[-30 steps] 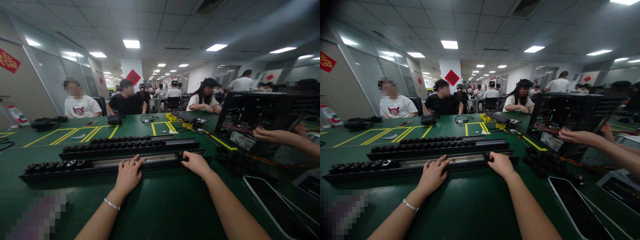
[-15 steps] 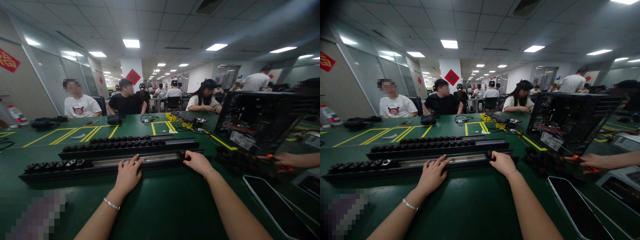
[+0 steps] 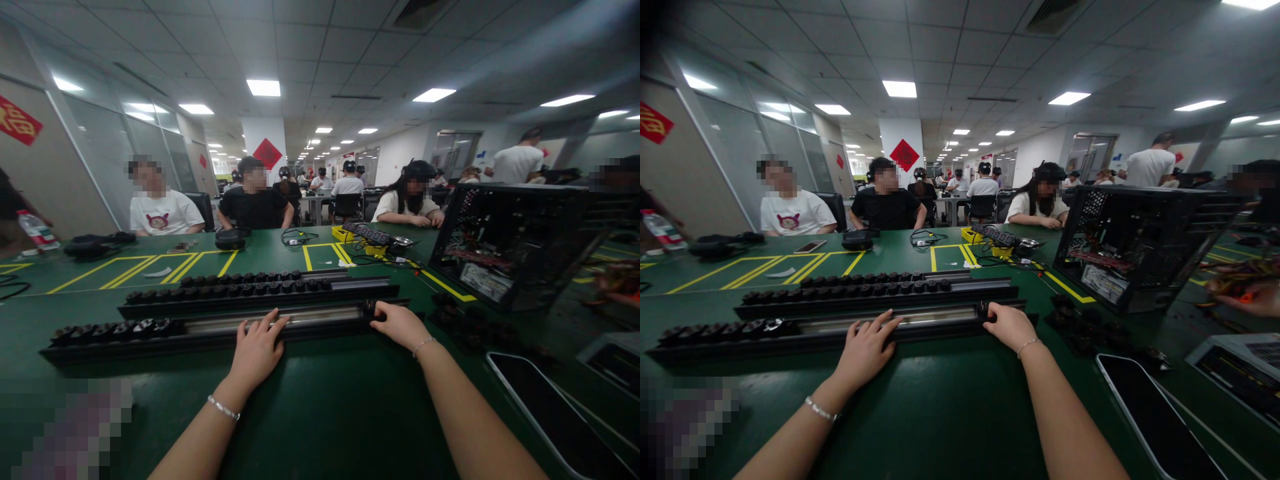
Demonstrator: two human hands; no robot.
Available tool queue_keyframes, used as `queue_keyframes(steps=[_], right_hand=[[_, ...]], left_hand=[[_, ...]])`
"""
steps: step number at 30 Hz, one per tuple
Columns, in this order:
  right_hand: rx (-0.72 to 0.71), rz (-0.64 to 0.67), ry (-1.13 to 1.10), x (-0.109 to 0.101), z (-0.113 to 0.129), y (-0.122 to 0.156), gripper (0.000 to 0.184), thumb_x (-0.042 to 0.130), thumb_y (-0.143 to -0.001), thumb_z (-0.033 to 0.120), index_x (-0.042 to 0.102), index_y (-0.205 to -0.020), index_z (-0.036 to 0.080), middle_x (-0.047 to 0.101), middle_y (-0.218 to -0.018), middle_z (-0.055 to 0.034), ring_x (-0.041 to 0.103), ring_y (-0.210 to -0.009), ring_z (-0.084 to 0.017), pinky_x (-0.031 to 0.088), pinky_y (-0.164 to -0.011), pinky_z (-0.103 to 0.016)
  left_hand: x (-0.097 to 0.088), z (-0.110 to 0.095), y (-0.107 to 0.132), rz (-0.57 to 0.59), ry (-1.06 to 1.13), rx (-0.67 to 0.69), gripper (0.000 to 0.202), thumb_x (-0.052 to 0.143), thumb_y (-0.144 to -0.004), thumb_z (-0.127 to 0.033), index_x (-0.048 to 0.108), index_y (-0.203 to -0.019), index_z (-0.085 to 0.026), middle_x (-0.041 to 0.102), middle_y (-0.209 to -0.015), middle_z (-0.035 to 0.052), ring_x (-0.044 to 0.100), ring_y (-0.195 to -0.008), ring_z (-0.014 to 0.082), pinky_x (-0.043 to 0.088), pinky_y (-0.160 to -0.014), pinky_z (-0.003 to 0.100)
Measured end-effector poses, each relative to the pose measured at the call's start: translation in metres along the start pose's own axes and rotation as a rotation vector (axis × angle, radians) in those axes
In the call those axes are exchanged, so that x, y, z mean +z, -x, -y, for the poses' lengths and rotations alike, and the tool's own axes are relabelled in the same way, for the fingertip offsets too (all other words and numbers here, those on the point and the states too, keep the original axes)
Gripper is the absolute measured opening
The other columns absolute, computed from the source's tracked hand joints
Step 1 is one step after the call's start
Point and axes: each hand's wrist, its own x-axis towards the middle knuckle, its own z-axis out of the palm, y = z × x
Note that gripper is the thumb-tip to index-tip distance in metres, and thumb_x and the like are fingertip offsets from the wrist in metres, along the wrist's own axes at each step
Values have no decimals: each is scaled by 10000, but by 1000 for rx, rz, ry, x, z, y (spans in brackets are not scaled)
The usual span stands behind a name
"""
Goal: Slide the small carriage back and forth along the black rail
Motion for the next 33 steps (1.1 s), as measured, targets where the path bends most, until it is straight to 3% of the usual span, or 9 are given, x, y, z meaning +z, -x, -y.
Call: queue_keyframes(steps=[10, 33], right_hand=[[-25, -37, -128, 6, -5, 0, 61, 609, -721, 280, 578, -750, 237, 662, -792, 8, 591, -788, -162, 344, -645, -231], [-41, -96, -74, 13, -3, -2, 150, 635, -717, 349, 542, -717, 232, 640, -773, 7, 570, -748, -159, 321, -610, -240]], left_hand=[[1, -1, -1, -52, -6, 2, 308, 365, -884, -366, 591, -1084, -305, 479, -1377, 11, 562, -1040, 228, 266, -1010, 516], [2, 2, -5, -35, 11, -61, 230, 385, -868, -336, 592, -935, -259, 486, -1360, 23, 558, -1042, 220, 249, -1004, 547]])
